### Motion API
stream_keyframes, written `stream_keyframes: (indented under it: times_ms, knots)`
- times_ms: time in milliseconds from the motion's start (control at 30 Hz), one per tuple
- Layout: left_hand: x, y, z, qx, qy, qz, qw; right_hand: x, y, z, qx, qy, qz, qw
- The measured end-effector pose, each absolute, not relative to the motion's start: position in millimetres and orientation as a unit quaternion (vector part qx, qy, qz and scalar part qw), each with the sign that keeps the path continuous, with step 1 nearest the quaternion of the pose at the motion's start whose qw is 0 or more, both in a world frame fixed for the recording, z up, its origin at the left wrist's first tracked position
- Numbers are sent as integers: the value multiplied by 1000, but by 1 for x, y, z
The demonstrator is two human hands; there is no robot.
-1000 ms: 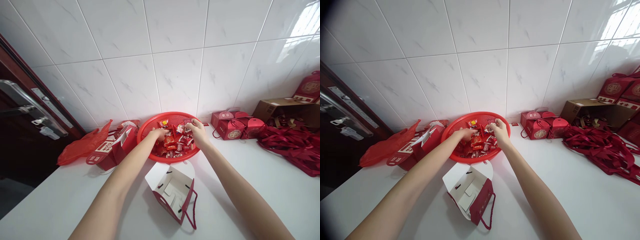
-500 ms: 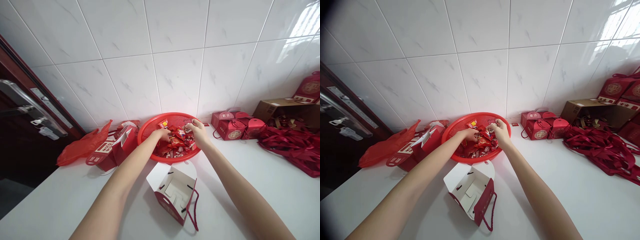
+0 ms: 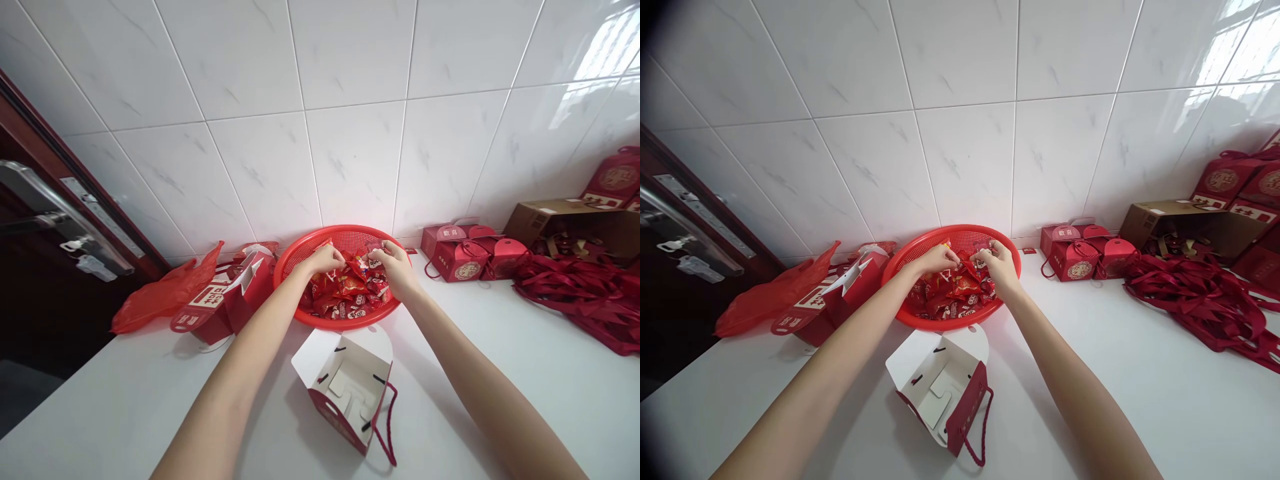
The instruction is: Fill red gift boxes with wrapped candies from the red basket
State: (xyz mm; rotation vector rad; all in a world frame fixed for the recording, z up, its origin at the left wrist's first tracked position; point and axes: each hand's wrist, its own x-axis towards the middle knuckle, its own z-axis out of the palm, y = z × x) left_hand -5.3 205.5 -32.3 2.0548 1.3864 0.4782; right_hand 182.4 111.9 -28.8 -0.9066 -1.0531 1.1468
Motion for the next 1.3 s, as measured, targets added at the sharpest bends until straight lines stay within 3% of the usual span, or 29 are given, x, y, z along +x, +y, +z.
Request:
stream_keyframes:
  times_ms: [167,333,867,1000,1200,1300]
  knots:
    - [-3,201,-22,764,468,309,320,181,114,-29,-388,-450,505,626]
    - [2,190,-16,711,379,409,428,181,117,-31,-393,-427,514,631]
    - [14,184,-15,632,347,385,576,183,122,-37,-349,-437,519,647]
    - [18,189,-27,677,421,357,487,185,127,-39,-340,-371,519,691]
    - [29,180,-31,855,438,51,273,185,127,-37,-324,-345,521,710]
    - [33,178,-25,846,511,-29,149,185,126,-35,-329,-330,525,712]
